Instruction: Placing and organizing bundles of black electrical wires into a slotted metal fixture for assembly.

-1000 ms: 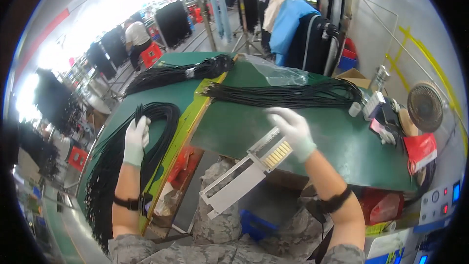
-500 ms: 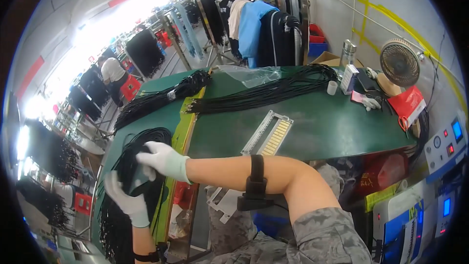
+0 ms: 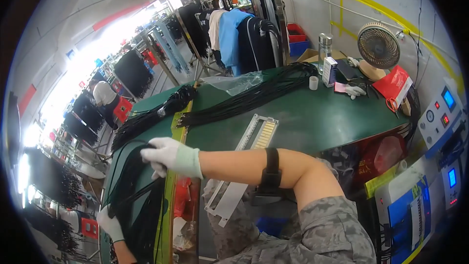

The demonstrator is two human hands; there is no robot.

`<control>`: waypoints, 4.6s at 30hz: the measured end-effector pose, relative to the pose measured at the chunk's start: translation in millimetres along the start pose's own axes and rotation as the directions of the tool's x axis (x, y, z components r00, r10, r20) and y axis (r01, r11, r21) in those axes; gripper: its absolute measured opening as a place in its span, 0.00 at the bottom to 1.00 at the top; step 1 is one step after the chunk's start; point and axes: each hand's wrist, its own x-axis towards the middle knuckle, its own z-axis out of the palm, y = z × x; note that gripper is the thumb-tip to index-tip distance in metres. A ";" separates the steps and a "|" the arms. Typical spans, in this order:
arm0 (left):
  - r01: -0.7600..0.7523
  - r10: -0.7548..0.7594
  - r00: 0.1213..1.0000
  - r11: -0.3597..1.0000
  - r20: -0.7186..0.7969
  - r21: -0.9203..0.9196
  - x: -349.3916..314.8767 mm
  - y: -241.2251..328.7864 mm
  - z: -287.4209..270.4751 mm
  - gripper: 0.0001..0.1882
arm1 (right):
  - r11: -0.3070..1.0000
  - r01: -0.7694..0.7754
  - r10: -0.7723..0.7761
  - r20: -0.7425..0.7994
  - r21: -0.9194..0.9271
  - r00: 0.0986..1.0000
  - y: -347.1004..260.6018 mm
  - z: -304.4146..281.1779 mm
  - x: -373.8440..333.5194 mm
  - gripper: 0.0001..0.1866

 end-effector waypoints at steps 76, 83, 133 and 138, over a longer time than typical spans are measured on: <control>-0.178 0.536 0.696 0.774 0.479 -0.607 -3.0 405.8 99.6 0.29 | -0.059 -0.656 -0.149 -0.643 -0.752 0.751 47.7 -246.0 -206.0 0.11; -0.010 0.387 0.769 0.803 0.509 -0.596 -17.5 413.6 98.0 0.28 | -0.045 -0.604 -0.183 -0.588 -0.796 0.788 48.8 -250.9 -205.8 0.10; -0.065 0.260 0.962 0.527 0.087 -0.847 3.8 425.6 119.9 0.13 | 0.040 -0.249 -0.239 -0.252 -0.968 0.938 56.4 -225.5 -178.4 0.05; -0.062 0.370 0.923 0.413 0.105 -0.909 -0.5 427.6 123.2 0.08 | 0.160 -0.166 -0.142 -0.189 -0.973 0.972 59.7 -219.9 -173.6 0.05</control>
